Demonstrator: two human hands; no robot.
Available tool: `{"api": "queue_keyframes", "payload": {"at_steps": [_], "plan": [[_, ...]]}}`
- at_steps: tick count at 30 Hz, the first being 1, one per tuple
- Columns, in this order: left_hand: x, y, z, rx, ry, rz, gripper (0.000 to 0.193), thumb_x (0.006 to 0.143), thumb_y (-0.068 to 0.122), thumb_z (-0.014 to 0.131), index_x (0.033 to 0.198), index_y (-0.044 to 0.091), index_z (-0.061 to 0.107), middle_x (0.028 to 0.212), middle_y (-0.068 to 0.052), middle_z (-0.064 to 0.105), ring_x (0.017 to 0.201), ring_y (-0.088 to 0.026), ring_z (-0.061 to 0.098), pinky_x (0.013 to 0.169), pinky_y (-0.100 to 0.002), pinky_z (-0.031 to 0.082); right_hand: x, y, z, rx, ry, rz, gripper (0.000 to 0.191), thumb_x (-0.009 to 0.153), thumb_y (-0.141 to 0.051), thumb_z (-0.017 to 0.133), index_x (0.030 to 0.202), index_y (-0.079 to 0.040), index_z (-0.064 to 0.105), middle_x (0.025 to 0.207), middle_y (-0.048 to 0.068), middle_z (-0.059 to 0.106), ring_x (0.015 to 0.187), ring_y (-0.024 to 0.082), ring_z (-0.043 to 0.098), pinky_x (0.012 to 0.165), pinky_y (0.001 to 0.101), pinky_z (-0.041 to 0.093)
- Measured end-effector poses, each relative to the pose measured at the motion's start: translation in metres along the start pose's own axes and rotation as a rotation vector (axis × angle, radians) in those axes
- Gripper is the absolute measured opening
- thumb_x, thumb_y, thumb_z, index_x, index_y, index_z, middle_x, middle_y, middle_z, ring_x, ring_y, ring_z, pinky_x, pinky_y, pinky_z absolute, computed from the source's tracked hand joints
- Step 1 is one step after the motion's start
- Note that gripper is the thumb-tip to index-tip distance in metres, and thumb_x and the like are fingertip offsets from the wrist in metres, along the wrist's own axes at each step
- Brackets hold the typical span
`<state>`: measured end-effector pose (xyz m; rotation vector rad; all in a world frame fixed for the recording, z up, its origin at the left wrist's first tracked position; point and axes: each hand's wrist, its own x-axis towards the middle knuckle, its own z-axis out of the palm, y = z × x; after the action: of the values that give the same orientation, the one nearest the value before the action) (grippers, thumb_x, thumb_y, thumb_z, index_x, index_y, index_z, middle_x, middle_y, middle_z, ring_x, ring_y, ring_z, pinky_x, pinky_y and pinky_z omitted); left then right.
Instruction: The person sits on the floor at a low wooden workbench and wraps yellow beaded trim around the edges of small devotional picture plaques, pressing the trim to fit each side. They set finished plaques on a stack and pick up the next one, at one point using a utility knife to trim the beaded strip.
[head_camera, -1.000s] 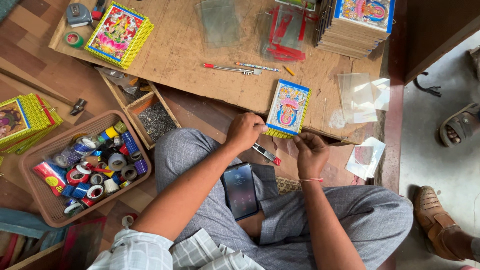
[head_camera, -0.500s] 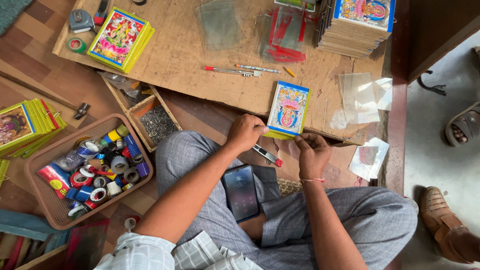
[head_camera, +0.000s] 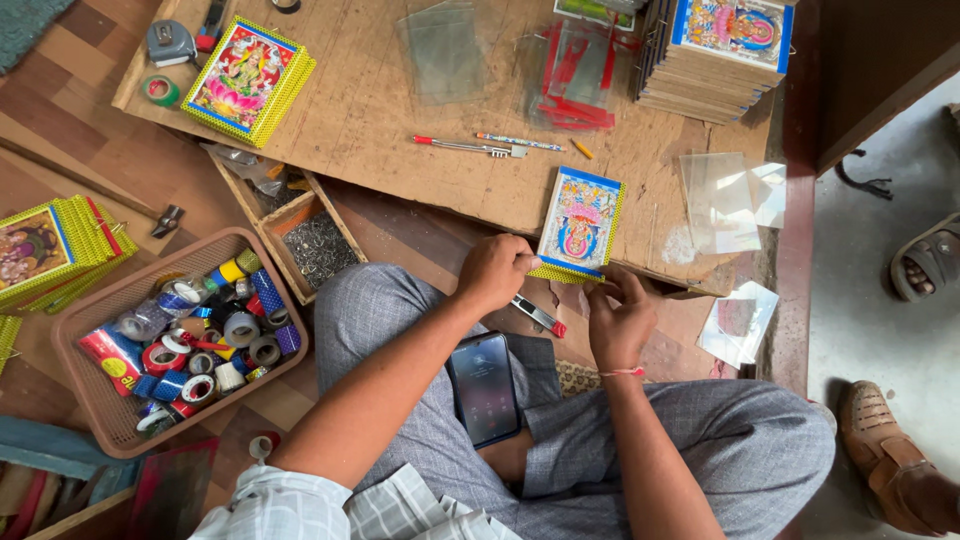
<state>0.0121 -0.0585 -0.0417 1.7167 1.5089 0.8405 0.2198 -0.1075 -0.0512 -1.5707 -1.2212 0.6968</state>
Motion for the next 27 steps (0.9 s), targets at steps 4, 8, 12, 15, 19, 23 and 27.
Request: {"api": "queue_keyframes", "payload": {"at_steps": [4, 8, 12, 15, 19, 23, 27], "plan": [[-0.002, 0.001, -0.001, 0.012, -0.008, -0.009, 0.02, 0.085, 0.024, 0.077, 0.083, 0.005, 0.074, 0.083, -0.015, 0.073, 0.082, -0.034, 0.071, 0.072, -0.047, 0.053, 0.0, -0.013, -0.005, -0.145, -0.003, -0.121, 0.029, 0.082, 0.006, 0.076, 0.11, -0.001, 0.075, 0.102, 0.009, 0.077, 0.092, 0.016, 0.076, 0.078, 0.0286, 0.057], [-0.004, 0.006, -0.003, 0.013, 0.036, 0.002, 0.018, 0.081, 0.022, 0.079, 0.081, 0.005, 0.074, 0.084, -0.014, 0.073, 0.085, -0.034, 0.07, 0.074, -0.047, 0.053, 0.004, -0.014, -0.007, -0.165, 0.019, -0.134, 0.021, 0.081, 0.006, 0.079, 0.101, 0.0, 0.076, 0.095, 0.009, 0.077, 0.088, 0.015, 0.075, 0.079, 0.0278, 0.057], [-0.005, 0.01, -0.005, -0.004, -0.003, -0.068, 0.015, 0.082, 0.021, 0.079, 0.085, 0.007, 0.075, 0.088, -0.014, 0.073, 0.088, -0.033, 0.07, 0.076, -0.046, 0.053, 0.006, -0.007, -0.006, -0.059, 0.008, -0.077, 0.015, 0.082, 0.005, 0.079, 0.096, 0.002, 0.075, 0.091, 0.007, 0.078, 0.086, 0.012, 0.074, 0.079, 0.0261, 0.057], [-0.005, 0.011, -0.005, -0.011, 0.013, -0.04, 0.014, 0.081, 0.019, 0.079, 0.084, 0.006, 0.075, 0.09, -0.013, 0.073, 0.09, -0.033, 0.069, 0.077, -0.045, 0.053, 0.009, -0.001, -0.008, -0.016, -0.011, -0.029, 0.012, 0.082, 0.004, 0.079, 0.093, 0.003, 0.075, 0.088, 0.005, 0.077, 0.083, 0.009, 0.071, 0.076, 0.0247, 0.056], [-0.004, 0.011, -0.005, 0.002, 0.015, -0.018, 0.013, 0.082, 0.019, 0.078, 0.084, 0.006, 0.076, 0.09, -0.013, 0.073, 0.09, -0.032, 0.069, 0.079, -0.045, 0.053, 0.015, 0.007, -0.011, 0.016, -0.061, -0.024, 0.009, 0.085, 0.004, 0.079, 0.092, 0.003, 0.073, 0.085, 0.004, 0.075, 0.078, 0.006, 0.065, 0.072, 0.023, 0.053], [-0.004, 0.01, -0.004, 0.004, 0.011, -0.017, 0.014, 0.082, 0.019, 0.078, 0.083, 0.006, 0.076, 0.089, -0.014, 0.072, 0.089, -0.033, 0.069, 0.077, -0.046, 0.052, 0.019, 0.012, -0.011, -0.046, -0.074, 0.002, 0.008, 0.085, 0.003, 0.079, 0.09, 0.002, 0.073, 0.083, 0.003, 0.074, 0.076, 0.005, 0.064, 0.069, 0.0223, 0.051], [-0.002, 0.009, -0.003, -0.01, 0.008, -0.034, 0.015, 0.082, 0.021, 0.079, 0.081, 0.006, 0.077, 0.084, -0.014, 0.072, 0.083, -0.033, 0.07, 0.074, -0.046, 0.052, 0.02, 0.012, -0.01, -0.049, -0.074, 0.049, 0.008, 0.085, 0.002, 0.079, 0.089, 0.002, 0.073, 0.08, 0.002, 0.072, 0.073, 0.005, 0.061, 0.067, 0.0223, 0.05]]}}
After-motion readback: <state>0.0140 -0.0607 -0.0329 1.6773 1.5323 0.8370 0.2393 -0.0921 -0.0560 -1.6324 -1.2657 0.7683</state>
